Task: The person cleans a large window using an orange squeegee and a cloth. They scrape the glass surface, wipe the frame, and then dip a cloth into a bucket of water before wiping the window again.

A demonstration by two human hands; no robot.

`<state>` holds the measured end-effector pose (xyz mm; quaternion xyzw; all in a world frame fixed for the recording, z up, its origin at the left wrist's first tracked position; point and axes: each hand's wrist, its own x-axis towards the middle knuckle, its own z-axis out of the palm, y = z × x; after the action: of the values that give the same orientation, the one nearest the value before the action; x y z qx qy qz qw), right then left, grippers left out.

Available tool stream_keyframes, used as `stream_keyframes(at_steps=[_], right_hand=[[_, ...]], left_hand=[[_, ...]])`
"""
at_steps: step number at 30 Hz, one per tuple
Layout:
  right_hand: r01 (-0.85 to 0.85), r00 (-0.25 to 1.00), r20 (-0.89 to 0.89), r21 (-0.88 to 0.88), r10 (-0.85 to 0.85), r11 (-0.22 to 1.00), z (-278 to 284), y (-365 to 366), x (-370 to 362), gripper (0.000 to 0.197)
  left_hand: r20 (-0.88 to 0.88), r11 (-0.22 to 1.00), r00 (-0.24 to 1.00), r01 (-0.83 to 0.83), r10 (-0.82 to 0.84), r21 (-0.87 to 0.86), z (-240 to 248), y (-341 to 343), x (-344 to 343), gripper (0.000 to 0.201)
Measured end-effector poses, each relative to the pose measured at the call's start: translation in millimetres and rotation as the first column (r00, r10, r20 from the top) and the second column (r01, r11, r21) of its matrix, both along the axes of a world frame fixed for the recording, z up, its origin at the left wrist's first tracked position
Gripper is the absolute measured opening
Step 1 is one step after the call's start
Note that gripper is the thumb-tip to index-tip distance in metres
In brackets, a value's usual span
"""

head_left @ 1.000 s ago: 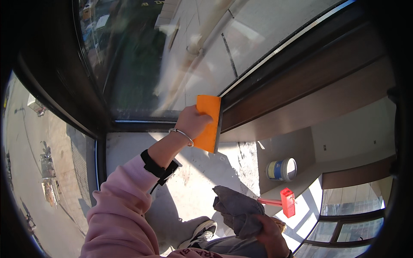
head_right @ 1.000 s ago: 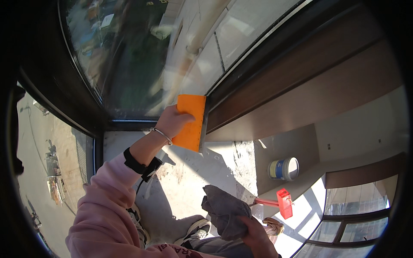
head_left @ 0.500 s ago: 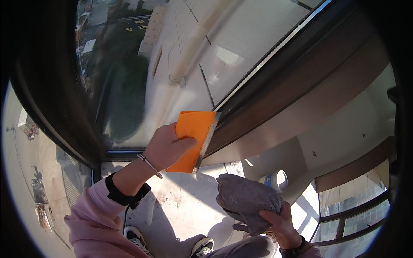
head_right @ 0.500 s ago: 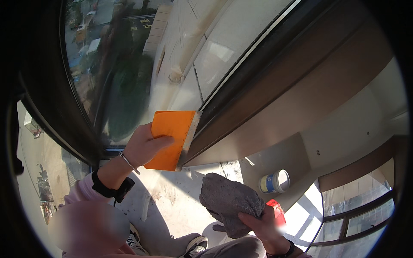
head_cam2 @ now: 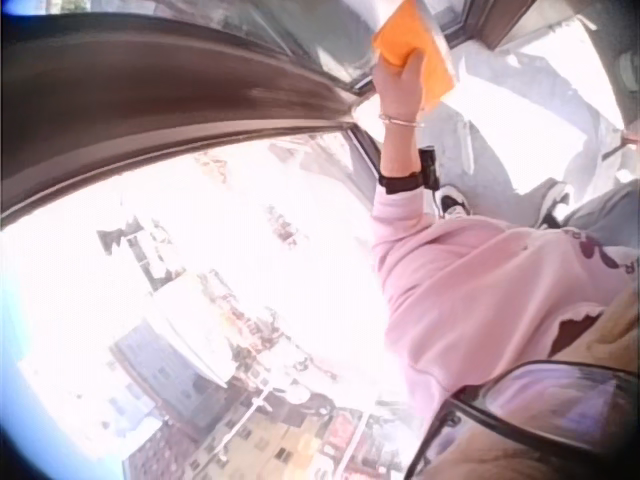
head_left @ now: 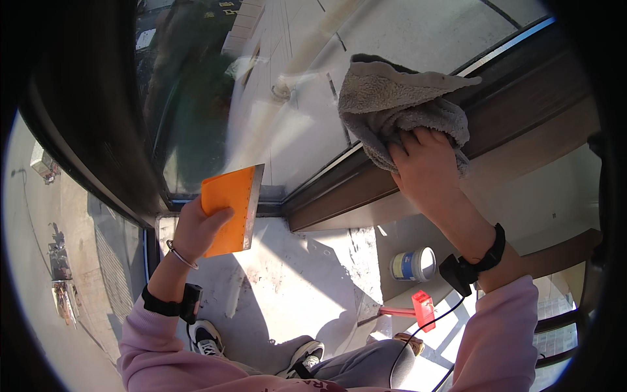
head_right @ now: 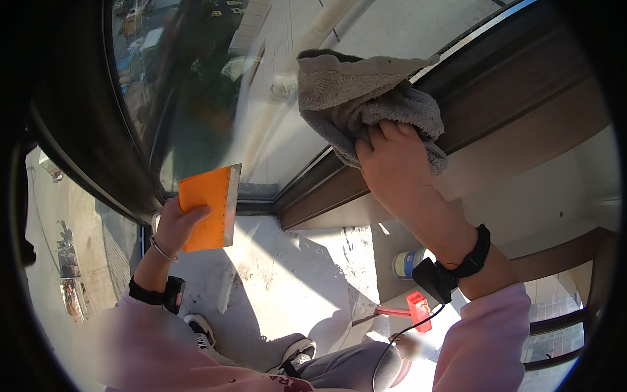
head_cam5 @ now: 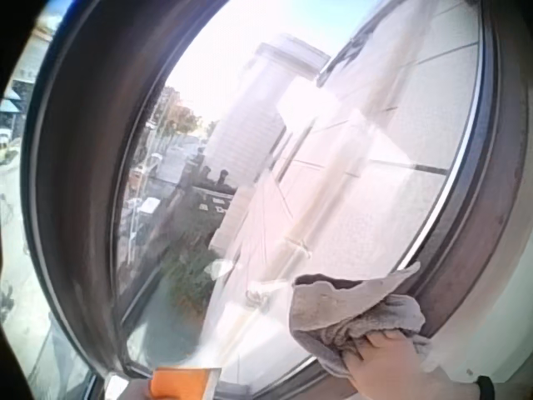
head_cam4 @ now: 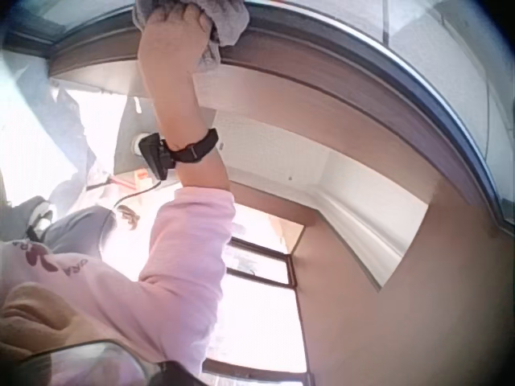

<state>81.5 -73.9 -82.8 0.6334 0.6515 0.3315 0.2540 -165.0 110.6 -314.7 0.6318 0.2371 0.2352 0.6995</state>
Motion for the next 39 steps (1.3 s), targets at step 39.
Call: stream_keyframes(at_steps=[39], right_hand=[[0.451,-0.872,-0.488,-0.826,-0.028,0.337,-99,-214,-102,0.042]], left_hand=[[-0.647,0.951,0.762,0.212,-0.016,0.226,-204,-90,167,0.031]])
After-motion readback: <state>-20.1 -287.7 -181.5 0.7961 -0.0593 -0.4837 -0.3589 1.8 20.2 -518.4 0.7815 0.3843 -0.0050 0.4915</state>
